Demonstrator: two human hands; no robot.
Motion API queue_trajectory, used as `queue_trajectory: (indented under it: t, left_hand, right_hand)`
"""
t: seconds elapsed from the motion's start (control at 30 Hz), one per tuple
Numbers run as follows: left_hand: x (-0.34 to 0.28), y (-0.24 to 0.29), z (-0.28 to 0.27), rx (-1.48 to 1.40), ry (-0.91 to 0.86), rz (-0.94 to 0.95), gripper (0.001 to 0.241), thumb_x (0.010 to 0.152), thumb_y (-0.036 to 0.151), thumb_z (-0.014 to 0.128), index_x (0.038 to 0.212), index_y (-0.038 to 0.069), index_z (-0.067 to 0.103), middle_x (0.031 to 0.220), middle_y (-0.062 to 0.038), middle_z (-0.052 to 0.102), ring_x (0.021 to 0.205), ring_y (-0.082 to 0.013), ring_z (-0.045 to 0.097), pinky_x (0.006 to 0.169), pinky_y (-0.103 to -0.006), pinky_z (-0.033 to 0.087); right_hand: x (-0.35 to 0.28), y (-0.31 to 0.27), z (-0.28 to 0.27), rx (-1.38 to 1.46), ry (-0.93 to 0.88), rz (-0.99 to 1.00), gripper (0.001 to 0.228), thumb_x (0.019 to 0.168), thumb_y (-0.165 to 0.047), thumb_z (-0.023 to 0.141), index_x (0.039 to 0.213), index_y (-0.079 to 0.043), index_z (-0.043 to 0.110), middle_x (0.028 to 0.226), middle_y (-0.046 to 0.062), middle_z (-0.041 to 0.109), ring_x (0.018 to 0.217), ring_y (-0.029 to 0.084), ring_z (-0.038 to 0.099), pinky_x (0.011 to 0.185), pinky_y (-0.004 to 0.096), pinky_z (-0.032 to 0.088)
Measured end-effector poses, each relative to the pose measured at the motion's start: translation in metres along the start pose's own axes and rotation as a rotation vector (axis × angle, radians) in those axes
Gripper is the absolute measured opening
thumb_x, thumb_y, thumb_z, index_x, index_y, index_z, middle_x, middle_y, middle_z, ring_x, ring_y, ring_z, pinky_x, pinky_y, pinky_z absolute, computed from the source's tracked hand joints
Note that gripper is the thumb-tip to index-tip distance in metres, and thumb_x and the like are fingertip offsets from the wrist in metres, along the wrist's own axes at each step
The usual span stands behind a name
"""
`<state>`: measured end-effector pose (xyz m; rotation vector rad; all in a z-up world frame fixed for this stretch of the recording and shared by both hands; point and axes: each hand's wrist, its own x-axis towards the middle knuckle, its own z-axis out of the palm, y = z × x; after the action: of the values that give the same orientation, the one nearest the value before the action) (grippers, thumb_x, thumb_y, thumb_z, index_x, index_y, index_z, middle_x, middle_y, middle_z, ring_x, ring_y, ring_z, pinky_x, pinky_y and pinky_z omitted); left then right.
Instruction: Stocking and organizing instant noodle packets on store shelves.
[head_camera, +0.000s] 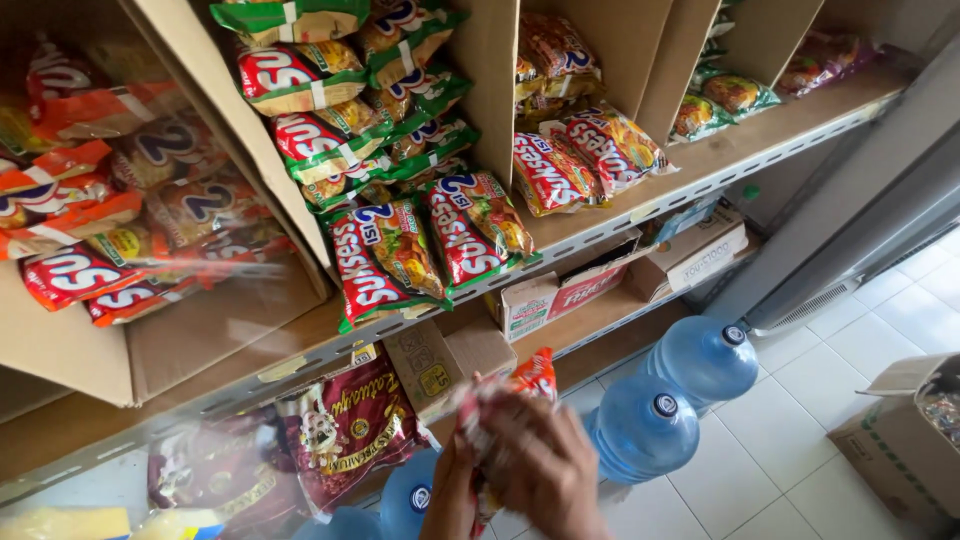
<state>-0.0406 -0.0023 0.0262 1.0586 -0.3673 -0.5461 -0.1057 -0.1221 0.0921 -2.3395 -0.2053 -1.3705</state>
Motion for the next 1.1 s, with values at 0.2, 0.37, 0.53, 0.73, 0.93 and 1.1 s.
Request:
queue_trajectory:
  t: [0.2, 0.37, 0.53, 0.73, 0.93, 1.1]
  left_hand:
    - [-0.002, -0.005, -0.005, 0.122, 0.147, -0.098, 0.081, 0.098, 0.065, 0.03, 0.163, 0.017, 0.03, 0.16, -0.011, 0.048, 0.142, -0.026, 0.052, 0.117, -0.0372, 0.037]
    - [-0.007, 0.009, 0.009, -0.499, 0.342, -0.098, 0.069, 0.094, 0.055, 0.043, 0.153, 0.021, 0.036, 0.147, -0.01, 0.052, 0.131, -0.0308, 0.055, 0.104, -0.0486, 0.051]
    - [-0.008, 0.046, 0.019, -0.586, 0.611, -0.221, 0.062, 0.098, 0.053, 0.039, 0.145, 0.013, 0.044, 0.135, -0.014, 0.061, 0.122, -0.0332, 0.062, 0.098, -0.0541, 0.055]
    - [-0.012, 0.022, -0.002, -0.664, 0.602, -0.162, 0.062, 0.101, 0.046, 0.035, 0.149, 0.009, 0.043, 0.137, -0.016, 0.062, 0.121, -0.0334, 0.063, 0.096, -0.0516, 0.056]
    - [-0.014, 0.019, 0.004, -0.651, 0.397, 0.06, 0.059, 0.104, 0.044, 0.032, 0.157, 0.018, 0.034, 0.143, -0.017, 0.056, 0.12, -0.0346, 0.061, 0.097, -0.0525, 0.055]
    - [-0.018, 0.029, 0.011, -0.477, 0.544, -0.057, 0.065, 0.102, 0.048, 0.027, 0.162, 0.023, 0.031, 0.147, -0.014, 0.051, 0.127, -0.0304, 0.056, 0.1, -0.0473, 0.051]
  right_hand:
    - [-0.012, 0.04, 0.004, 0.029, -0.142, 0.672, 0.037, 0.08, -0.004, 0.075, 0.116, -0.014, 0.077, 0.123, 0.011, 0.073, 0.099, 0.031, 0.073, 0.08, 0.04, 0.059]
    - [-0.036, -0.03, 0.019, 0.019, -0.106, -0.032, 0.033, 0.057, -0.015, 0.075, 0.089, -0.02, 0.079, 0.117, 0.008, 0.074, 0.107, 0.03, 0.074, 0.086, 0.04, 0.062]
    - [-0.045, -0.001, 0.01, -0.05, 0.164, 0.023, 0.026, 0.066, -0.016, 0.083, 0.092, -0.02, 0.079, 0.115, 0.006, 0.073, 0.102, 0.024, 0.071, 0.083, 0.035, 0.056]
    - [-0.043, 0.025, 0.004, 0.036, 0.237, 0.346, 0.029, 0.077, 0.0, 0.07, 0.106, -0.005, 0.071, 0.117, 0.02, 0.068, 0.107, 0.027, 0.069, 0.085, 0.035, 0.058]
    - [-0.149, 0.015, 0.062, 0.24, 0.227, 0.397, 0.033, 0.076, -0.01, 0.082, 0.109, -0.012, 0.08, 0.11, 0.012, 0.073, 0.097, 0.021, 0.074, 0.078, 0.031, 0.062]
    - [-0.046, 0.04, -0.003, 0.189, 0.187, 0.533, 0.033, 0.076, 0.001, 0.062, 0.109, 0.001, 0.07, 0.127, 0.026, 0.063, 0.096, 0.025, 0.074, 0.073, 0.032, 0.061]
